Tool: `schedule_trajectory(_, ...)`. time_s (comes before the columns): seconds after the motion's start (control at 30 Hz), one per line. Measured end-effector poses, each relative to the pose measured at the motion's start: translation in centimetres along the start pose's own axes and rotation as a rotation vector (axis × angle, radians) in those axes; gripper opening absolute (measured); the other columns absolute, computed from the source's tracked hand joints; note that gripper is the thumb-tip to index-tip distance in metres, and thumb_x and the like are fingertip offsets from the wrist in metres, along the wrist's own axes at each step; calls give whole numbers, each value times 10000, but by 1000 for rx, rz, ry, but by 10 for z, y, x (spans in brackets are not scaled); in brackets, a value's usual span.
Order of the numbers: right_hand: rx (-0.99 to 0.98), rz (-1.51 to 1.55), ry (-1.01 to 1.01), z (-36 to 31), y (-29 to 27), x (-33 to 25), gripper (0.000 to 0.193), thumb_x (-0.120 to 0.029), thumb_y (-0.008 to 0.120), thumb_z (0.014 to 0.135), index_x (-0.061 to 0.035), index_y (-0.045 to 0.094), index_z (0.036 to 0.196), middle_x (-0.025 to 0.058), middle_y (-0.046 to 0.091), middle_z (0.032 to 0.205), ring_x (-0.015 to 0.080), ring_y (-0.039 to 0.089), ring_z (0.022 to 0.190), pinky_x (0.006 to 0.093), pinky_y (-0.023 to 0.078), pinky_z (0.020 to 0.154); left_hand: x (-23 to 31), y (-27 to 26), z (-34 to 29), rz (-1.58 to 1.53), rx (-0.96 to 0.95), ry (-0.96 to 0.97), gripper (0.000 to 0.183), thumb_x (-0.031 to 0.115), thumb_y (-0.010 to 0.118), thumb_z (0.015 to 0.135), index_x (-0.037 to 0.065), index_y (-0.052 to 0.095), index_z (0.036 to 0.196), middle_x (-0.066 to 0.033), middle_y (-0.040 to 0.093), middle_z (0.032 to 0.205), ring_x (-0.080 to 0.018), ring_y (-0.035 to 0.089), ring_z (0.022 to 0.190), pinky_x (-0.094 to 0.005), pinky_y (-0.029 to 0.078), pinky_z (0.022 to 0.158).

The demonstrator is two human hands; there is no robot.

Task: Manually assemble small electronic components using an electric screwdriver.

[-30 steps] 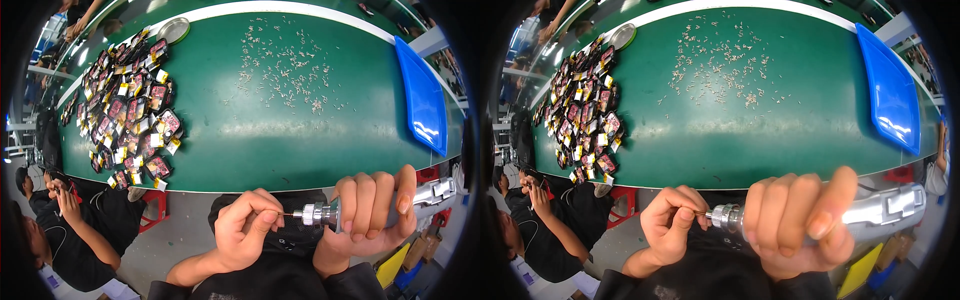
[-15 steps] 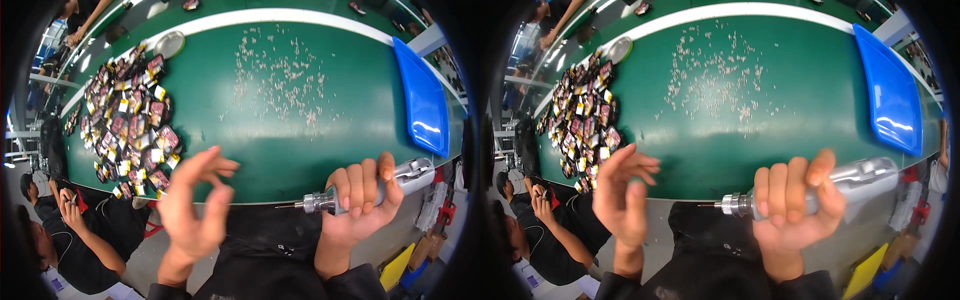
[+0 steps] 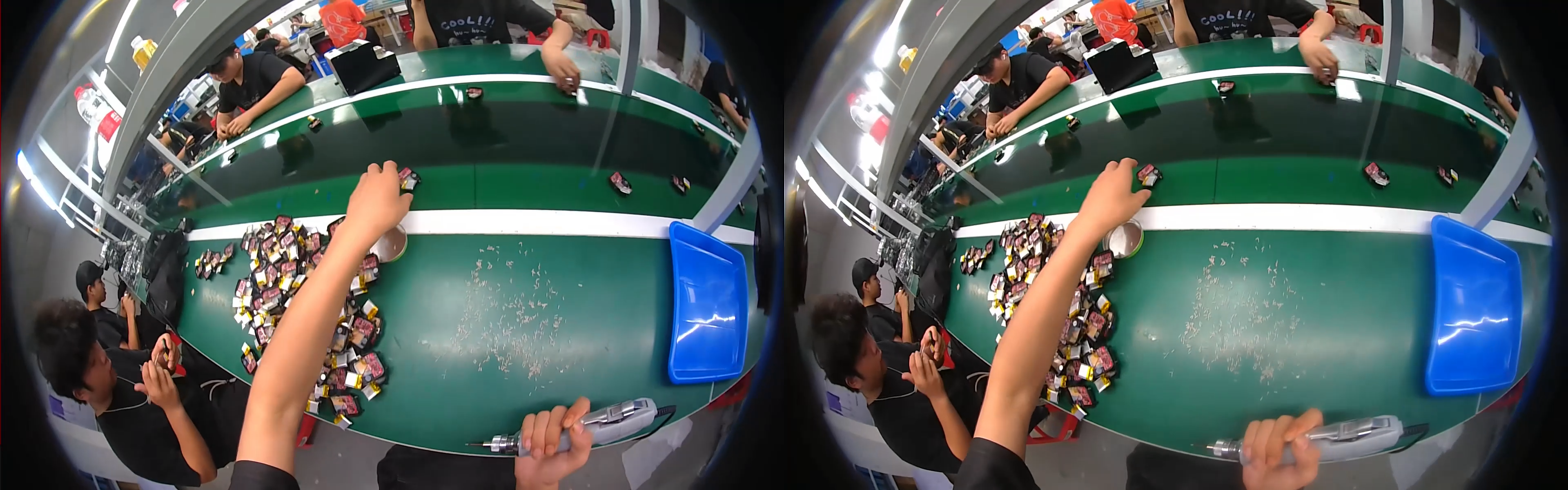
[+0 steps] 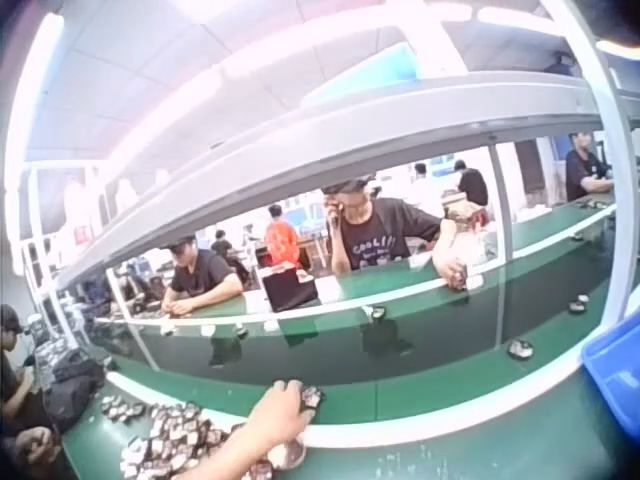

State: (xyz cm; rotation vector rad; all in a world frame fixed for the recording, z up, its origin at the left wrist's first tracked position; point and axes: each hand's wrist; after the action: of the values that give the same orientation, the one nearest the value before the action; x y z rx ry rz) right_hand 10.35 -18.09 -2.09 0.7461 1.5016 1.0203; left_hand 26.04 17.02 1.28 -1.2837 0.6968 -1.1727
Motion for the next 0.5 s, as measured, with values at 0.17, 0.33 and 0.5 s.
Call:
schedule_trajectory(0.17, -49, 61, 137, 2, 5, -1, 112, -178, 505, 914, -67, 495, 907, 6, 365, 566, 126, 345, 495, 295, 343, 541, -24, 36, 29, 121, 47, 99, 347, 70, 643, 783, -49, 594, 1105, -243, 604, 1025, -410, 558, 1035, -441, 449, 912)
schedule_trajectory(0.33, -48, -11, 105, 4, -3, -6, 133, -172, 447, 913, -72, 402, 837, 16, 371, 509, 119, 376, 421, 303, 390, 491, -12, 5, 20, -40, 51, 212, 277, 50, 627, 799, -38, 629, 1061, -229, 620, 1044, -394, 566, 1021, -422, 448, 898)
schedule_trajectory(0.5, -89, 14, 136, 10, -14, -9, 124, -164, 440, 908, -76, 396, 832, 19, 387, 518, 132, 389, 427, 310, 389, 496, 48, -27, -117, -354, 54, 543, 502, -86, 605, 762, 20, 551, 1250, -193, 573, 1205, -366, 556, 1085, -404, 447, 926)
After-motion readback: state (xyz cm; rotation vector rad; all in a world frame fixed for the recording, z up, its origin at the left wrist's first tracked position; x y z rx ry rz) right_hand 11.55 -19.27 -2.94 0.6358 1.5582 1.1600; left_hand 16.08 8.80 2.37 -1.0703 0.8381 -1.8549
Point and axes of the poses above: each hand's wrist, its own z-axis towards the middle knuckle, its own y-axis out of the palm, x = y × z
